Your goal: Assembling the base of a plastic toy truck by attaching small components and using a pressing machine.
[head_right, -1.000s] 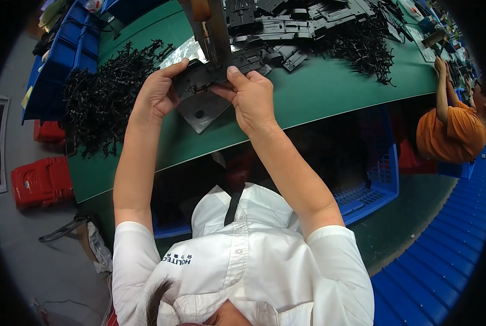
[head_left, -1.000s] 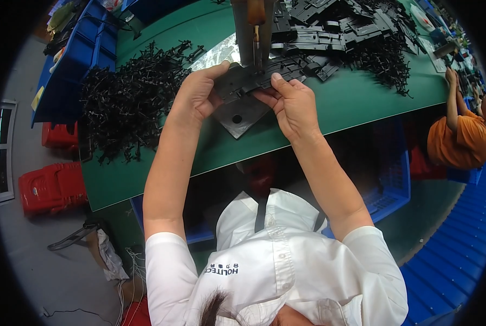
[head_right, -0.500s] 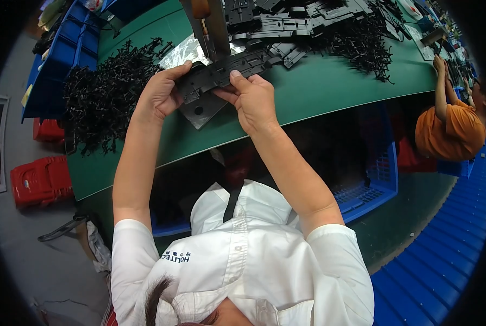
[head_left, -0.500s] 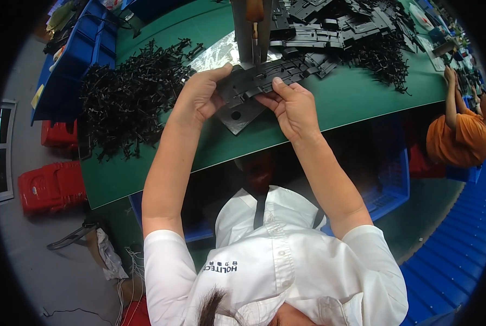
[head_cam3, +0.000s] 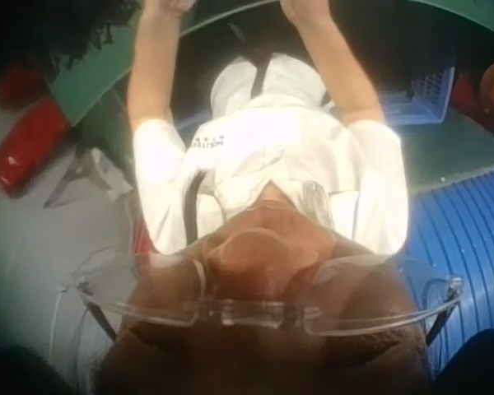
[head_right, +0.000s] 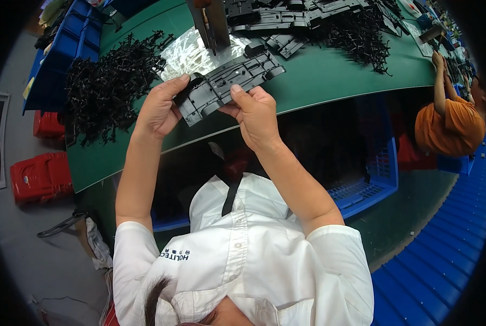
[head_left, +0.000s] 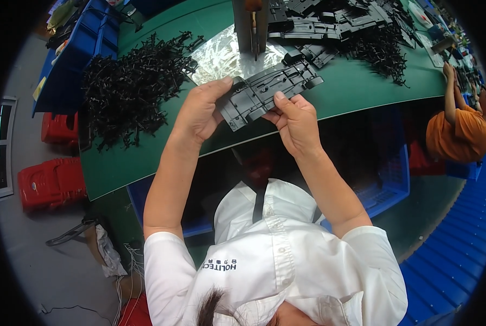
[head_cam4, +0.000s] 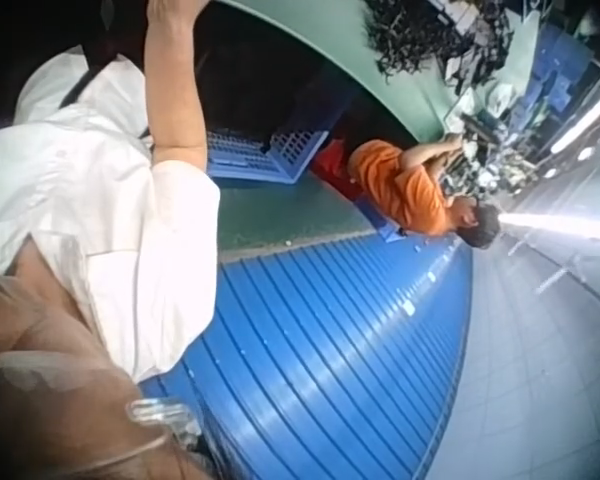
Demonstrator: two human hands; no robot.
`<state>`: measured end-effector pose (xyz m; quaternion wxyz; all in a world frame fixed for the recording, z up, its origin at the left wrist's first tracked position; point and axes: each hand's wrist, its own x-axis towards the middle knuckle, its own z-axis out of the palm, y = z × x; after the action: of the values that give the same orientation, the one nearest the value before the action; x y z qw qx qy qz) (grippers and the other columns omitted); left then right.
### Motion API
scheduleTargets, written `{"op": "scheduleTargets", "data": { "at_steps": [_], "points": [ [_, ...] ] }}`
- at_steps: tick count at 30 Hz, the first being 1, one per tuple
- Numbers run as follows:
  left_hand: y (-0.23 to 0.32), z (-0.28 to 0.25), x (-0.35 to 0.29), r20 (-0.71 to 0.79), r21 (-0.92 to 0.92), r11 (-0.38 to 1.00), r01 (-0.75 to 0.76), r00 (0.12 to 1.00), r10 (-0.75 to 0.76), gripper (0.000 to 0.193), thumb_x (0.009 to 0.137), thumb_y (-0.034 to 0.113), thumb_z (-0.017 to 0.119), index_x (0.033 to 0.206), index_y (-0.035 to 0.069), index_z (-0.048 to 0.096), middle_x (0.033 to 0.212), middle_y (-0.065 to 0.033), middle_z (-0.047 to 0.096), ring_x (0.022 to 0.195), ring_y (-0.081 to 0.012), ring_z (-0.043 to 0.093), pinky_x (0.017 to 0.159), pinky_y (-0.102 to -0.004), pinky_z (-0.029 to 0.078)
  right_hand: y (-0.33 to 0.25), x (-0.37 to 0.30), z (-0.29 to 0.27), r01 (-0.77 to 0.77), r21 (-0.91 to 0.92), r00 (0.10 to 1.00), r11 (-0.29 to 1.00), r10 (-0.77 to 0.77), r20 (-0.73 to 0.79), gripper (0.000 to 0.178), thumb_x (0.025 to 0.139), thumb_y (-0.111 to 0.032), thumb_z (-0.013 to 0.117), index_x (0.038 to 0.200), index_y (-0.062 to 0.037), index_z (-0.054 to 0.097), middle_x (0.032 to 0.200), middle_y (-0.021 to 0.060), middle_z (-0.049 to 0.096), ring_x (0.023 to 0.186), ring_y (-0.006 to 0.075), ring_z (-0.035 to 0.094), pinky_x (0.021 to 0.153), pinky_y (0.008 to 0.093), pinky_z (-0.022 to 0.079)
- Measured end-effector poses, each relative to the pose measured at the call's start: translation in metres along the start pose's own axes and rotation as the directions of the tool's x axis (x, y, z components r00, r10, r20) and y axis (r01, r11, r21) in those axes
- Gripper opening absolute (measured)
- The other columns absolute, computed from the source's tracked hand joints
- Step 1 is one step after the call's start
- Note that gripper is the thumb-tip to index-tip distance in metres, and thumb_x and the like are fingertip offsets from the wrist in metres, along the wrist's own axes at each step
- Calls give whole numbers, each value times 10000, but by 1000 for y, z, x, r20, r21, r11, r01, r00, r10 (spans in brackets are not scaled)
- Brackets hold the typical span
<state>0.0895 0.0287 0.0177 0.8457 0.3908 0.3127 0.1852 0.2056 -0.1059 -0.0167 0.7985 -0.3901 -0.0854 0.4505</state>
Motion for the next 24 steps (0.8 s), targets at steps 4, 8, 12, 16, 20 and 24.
{"op": "scheduleTargets", "data": {
  "at_steps": [4, 8, 12, 16, 20, 24],
  "points": [
    [-6, -2, -19, 31, 6, 1000, -21, 999, 21, 245, 868, 155, 554, 982, -61, 564, 907, -116, 619, 795, -173, 614, 729, -299, 521, 4, -14, -4, 3, -1, 1000, 1000, -2, 10, 128, 881, -85, 530, 905, 28, 476, 907, 143, 600, 813, 192, 614, 746, 340, 525],
    [-12, -3, -34, 9, 48, 998, -39, 999, 38, 246, 861, 177, 573, 979, -39, 575, 880, -91, 625, 763, -147, 610, 700, -277, 516, 7, -27, -5, 9, -6, 998, 1000, -8, 56, 169, 888, -102, 521, 967, 45, 493, 950, 133, 600, 826, 178, 609, 746, 327, 522],
    [-17, -4, -45, 10, 43, 997, -59, 998, 59, 252, 858, 200, 585, 966, -28, 584, 855, -77, 628, 731, -131, 608, 663, -264, 515, 8, -38, -4, -18, 24, 996, 1000, 16, 84, 128, 885, -100, 531, 954, 6, 510, 934, 107, 613, 823, 158, 610, 740, 301, 512],
    [-21, -5, -54, 2, 65, 996, -64, 998, 64, 249, 859, 205, 585, 958, -24, 588, 831, -65, 628, 694, -117, 602, 631, -250, 512, 13, -44, -6, -31, 25, 996, 999, 29, 84, 147, 886, -106, 532, 989, -1, 520, 945, 91, 616, 820, 144, 609, 732, 286, 507],
    [-24, -9, -58, -12, 71, 994, -79, 997, 80, 249, 858, 205, 590, 954, -24, 590, 815, -56, 626, 661, -107, 592, 606, -234, 503, 14, -48, -6, -36, 22, 994, 999, 33, 105, 156, 886, -111, 534, 1000, -4, 525, 947, 82, 617, 815, 135, 608, 722, 274, 506],
    [-25, -8, -59, -26, 56, 995, -78, 996, 80, 245, 857, 199, 592, 953, -27, 593, 813, -56, 626, 664, -106, 591, 605, -234, 501, 15, -49, -4, -37, 29, 994, 999, 34, 107, 151, 885, -110, 536, 996, -8, 527, 943, 78, 617, 813, 132, 607, 713, 267, 506]
  ]
}}
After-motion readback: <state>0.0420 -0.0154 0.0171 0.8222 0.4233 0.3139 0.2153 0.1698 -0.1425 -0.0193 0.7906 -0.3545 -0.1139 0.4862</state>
